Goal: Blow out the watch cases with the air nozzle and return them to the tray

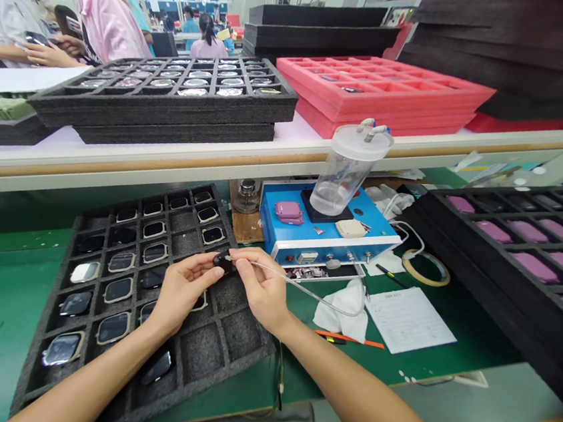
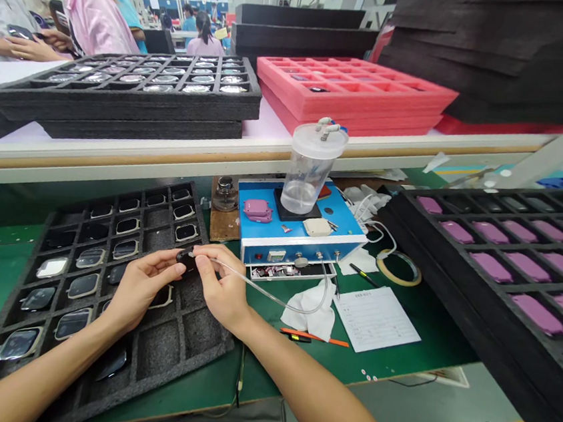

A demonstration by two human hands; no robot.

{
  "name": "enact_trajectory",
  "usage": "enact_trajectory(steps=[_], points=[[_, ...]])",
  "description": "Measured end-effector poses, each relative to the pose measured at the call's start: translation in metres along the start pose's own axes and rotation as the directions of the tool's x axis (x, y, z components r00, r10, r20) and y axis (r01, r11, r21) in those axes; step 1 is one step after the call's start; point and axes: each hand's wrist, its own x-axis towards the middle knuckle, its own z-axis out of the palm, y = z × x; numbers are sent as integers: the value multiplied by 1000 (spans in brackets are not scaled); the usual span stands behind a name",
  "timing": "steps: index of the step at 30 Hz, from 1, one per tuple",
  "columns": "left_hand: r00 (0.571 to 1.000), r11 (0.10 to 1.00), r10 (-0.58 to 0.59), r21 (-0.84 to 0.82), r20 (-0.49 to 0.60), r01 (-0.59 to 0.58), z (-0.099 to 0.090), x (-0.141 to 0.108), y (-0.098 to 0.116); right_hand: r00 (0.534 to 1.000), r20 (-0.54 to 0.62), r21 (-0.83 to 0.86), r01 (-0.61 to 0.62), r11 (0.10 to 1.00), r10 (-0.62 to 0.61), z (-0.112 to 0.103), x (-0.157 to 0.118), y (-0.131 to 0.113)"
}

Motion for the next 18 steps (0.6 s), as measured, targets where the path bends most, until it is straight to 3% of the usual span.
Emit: enact_trajectory(steps=[9,13,18], points=[[1000,1000,5,2,11,-5,1,-1,3,1000,8,11,2,1000,-2,1,1,0],[1000,1000,25,0,3,-25,3,-2,13,998,-65,47,4,999,-1,1,-1,0],[996,997,74,-14,-47,-74,-2,0,27,982,-101,89,-153,984,161,-1,-1,5]])
